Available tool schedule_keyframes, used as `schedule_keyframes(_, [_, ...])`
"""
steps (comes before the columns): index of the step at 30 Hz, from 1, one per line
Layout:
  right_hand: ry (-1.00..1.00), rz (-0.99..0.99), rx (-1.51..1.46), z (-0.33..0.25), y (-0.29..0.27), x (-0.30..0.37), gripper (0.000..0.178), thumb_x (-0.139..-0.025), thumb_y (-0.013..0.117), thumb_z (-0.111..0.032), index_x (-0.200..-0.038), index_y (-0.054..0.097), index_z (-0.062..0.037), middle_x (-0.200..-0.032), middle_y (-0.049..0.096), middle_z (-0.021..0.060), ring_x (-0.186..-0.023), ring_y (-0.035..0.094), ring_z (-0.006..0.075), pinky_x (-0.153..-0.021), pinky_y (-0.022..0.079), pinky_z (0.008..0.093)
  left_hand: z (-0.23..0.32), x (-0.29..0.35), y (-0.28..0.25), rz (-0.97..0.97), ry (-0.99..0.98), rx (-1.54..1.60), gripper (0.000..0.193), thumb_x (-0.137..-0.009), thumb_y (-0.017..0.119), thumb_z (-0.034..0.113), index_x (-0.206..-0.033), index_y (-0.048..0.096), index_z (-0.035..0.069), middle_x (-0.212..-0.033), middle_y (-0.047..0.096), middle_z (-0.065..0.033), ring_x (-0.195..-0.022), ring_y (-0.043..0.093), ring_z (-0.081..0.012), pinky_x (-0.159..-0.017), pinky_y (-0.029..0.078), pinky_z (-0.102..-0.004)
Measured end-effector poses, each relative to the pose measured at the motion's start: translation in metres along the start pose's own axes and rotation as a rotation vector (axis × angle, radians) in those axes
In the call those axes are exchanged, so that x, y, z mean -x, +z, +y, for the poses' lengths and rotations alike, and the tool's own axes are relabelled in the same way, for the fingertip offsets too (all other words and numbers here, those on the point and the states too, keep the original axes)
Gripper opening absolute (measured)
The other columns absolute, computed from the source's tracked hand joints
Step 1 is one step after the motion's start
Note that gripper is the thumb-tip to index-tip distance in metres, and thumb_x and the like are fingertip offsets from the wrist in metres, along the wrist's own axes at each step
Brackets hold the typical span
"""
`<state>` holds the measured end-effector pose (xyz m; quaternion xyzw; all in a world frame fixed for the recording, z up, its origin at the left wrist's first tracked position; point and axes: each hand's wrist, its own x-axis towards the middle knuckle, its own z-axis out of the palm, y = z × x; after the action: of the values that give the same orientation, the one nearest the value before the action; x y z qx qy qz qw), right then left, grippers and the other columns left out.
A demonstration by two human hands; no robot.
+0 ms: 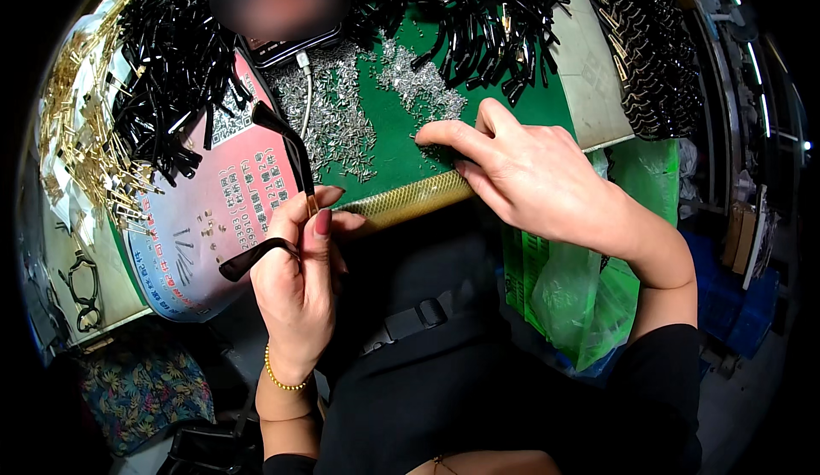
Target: The person assembles eyeglasses by attaching small metal components to the temples using a wooden tool. The person repeatedly picks up parts, aligns them with the frame, and secures them before placing the assembled glasses aside.
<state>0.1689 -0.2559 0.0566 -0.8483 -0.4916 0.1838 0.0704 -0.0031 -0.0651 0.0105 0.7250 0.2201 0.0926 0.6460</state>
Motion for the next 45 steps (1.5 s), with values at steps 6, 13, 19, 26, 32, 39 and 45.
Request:
schedule_keyframes(6, [0.026, -0.025, -0.011, -0.001, -0.002, -0.001, 0.042, -0.095, 0.058, -0.013, -0.135, 0.049, -0.0222, -0.096, 0.056, 0.0196, -0.064, 0.066, 0.0346, -0.056, 0.054, 0.0440, -0.004, 0.001, 0.002, 0.023, 0.017, 0.033, 0.025, -0.108, 0.047, 0.012, -0.122, 0.059, -0.004, -0.088, 0.074, -0.0074, -0.058, 0.052, -0.0049, -0.056, 0.044, -0.0194])
schedule_keyframes(13, [0.029, -0.054, -0.012, -0.003, -0.005, -0.002, 0.043, -0.095, 0.057, -0.014, -0.136, 0.049, -0.0230, -0.098, 0.057, 0.0206, -0.065, 0.067, 0.0347, -0.059, 0.055, 0.0449, 0.000, -0.001, 0.002, 0.006, -0.004, 0.000, 0.025, -0.108, 0.048, 0.012, -0.122, 0.060, -0.004, -0.087, 0.074, -0.0067, -0.056, 0.051, -0.0042, -0.055, 0.043, -0.0193])
schedule_keyframes(19, [0.022, -0.162, -0.092, -0.010, -0.016, -0.008, 0.044, -0.098, 0.054, -0.015, -0.140, 0.045, -0.0246, -0.102, 0.059, 0.0221, -0.073, 0.068, 0.0398, -0.064, 0.056, 0.0476, -0.003, -0.004, -0.001, -0.005, 0.000, 0.001, 0.025, -0.107, 0.049, 0.010, -0.124, 0.062, -0.004, -0.083, 0.073, -0.0057, -0.054, 0.051, -0.0031, -0.053, 0.043, -0.0190])
schedule_keyframes(26, [0.253, -0.578, -1.133, -0.047, -0.029, -0.027, 0.045, -0.104, 0.040, -0.020, -0.147, 0.030, -0.0101, -0.087, 0.059, 0.0084, -0.059, 0.064, 0.0154, -0.052, 0.055, 0.0303, -0.005, -0.004, -0.002, 0.008, 0.008, 0.077, 0.021, -0.106, 0.053, 0.009, -0.118, 0.063, -0.005, -0.081, 0.073, -0.0067, -0.054, 0.053, -0.0035, -0.050, 0.044, -0.0197])
schedule_keyframes(32, [0.227, -0.521, -1.138, -0.053, -0.029, -0.033, 0.047, -0.104, 0.040, -0.023, -0.147, 0.028, -0.0093, -0.085, 0.057, 0.0060, -0.060, 0.064, 0.0149, -0.053, 0.056, 0.0284, -0.008, -0.005, -0.002, 0.013, 0.079, 0.033, 0.020, -0.105, 0.053, 0.007, -0.117, 0.065, -0.004, -0.080, 0.073, -0.0072, -0.054, 0.055, -0.0045, -0.050, 0.045, -0.0212])
schedule_keyframes(39, [0.260, -0.560, -1.159, -0.050, -0.033, -0.032, 0.050, -0.104, 0.045, -0.023, -0.147, 0.025, -0.0073, -0.087, 0.057, 0.0066, -0.056, 0.060, 0.0126, -0.048, 0.052, 0.0279, -0.022, -0.009, 0.004, 0.173, 0.543, -0.520, 0.027, -0.093, 0.064, -0.003, -0.120, 0.063, -0.006, -0.090, 0.072, -0.0159, -0.072, 0.070, -0.0281, -0.064, 0.054, -0.0351])
schedule_keyframes(45, [0.042, -0.351, -0.968, -0.042, -0.012, -0.025, 0.046, -0.103, 0.049, -0.017, -0.138, 0.026, 0.0005, -0.094, 0.059, 0.0164, -0.057, 0.061, 0.0260, -0.051, 0.052, 0.0378, -0.027, -0.013, 0.008, 0.205, 0.686, -0.666, 0.027, -0.091, 0.064, -0.005, -0.118, 0.063, -0.008, -0.094, 0.073, -0.0163, -0.071, 0.069, -0.0266, -0.064, 0.054, -0.0354])
